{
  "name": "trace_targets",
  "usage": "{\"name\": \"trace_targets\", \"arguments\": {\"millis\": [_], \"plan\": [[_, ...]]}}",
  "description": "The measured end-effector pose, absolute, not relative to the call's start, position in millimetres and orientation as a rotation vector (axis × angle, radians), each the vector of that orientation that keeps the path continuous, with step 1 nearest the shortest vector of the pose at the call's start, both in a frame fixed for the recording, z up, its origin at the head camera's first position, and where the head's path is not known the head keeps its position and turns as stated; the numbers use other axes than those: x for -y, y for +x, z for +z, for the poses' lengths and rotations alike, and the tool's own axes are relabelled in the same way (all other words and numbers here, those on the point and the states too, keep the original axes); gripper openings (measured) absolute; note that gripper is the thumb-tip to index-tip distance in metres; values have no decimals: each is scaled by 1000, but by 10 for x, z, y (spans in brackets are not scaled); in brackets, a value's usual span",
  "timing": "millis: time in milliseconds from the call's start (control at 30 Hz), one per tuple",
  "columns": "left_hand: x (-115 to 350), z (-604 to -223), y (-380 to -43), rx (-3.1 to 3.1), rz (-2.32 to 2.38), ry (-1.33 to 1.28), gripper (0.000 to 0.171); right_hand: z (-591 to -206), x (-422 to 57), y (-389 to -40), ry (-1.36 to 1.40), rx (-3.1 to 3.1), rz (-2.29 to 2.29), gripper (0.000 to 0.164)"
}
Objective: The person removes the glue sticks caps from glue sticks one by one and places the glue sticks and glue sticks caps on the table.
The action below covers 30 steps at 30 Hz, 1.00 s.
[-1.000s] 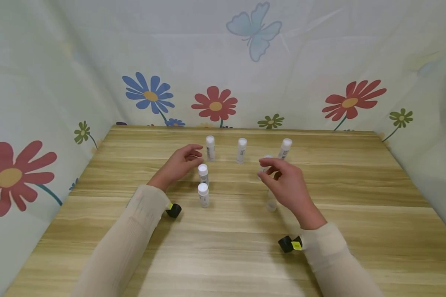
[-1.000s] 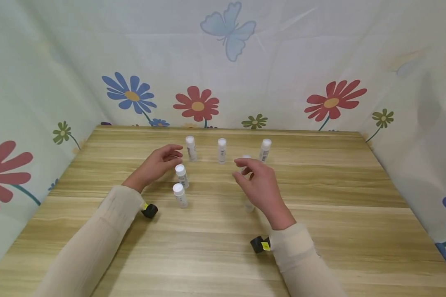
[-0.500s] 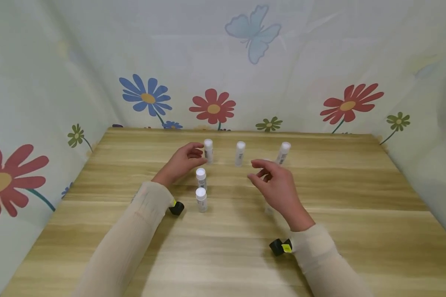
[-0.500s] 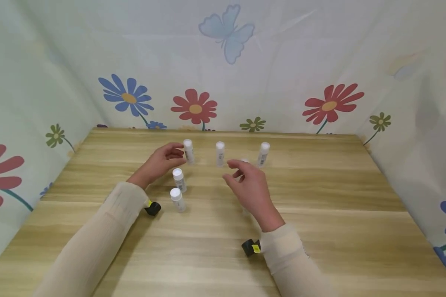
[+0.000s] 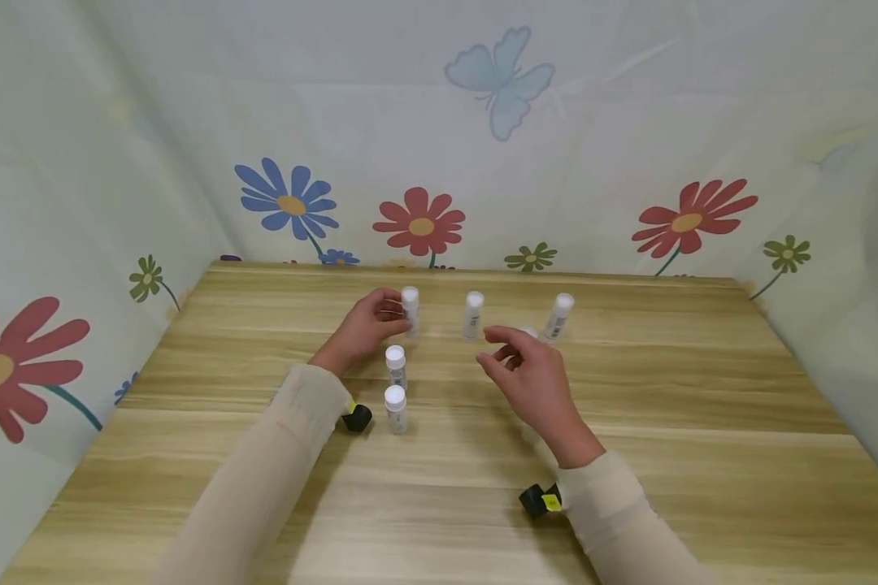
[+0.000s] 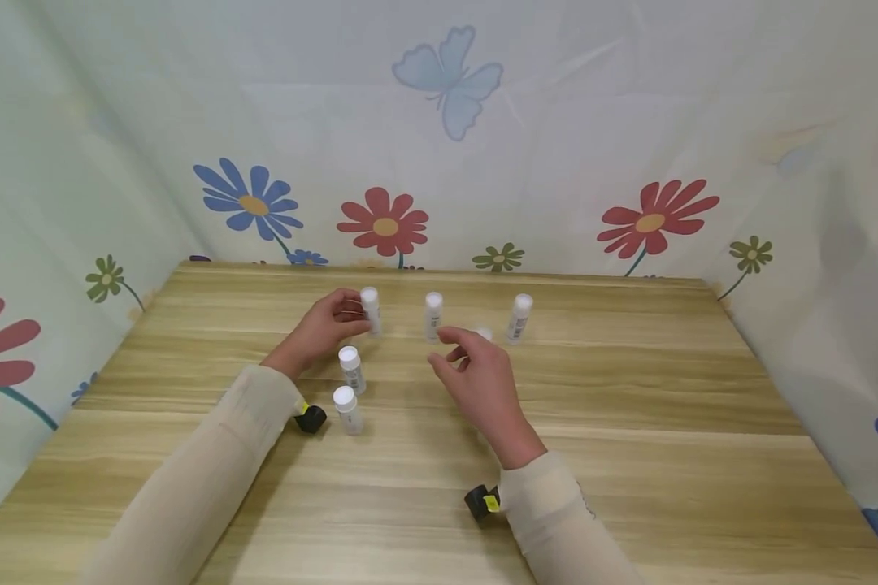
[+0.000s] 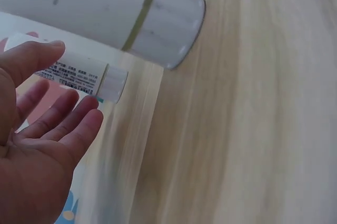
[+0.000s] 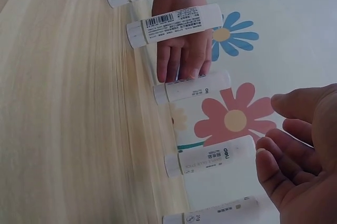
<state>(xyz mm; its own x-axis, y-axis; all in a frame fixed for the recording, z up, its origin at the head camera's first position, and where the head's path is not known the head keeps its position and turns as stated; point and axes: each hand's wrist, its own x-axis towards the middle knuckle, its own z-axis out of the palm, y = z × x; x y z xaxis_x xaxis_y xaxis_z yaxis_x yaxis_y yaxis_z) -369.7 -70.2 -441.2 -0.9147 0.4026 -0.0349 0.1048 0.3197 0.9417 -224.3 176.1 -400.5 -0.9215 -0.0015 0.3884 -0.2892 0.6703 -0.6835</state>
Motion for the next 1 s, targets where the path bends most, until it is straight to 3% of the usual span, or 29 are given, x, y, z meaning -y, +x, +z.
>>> {"name": "trace_targets", "arguments": {"millis": [600,1000], "plan": [[609,-4469,-3755,-2332,1640,439,43,-4064,-1667,-2307,234,2536,1118,30],[662,-4311,-3653,-2362,1638,490,38,-4012,-1642,-2311,255,2536,1110,30]]}}
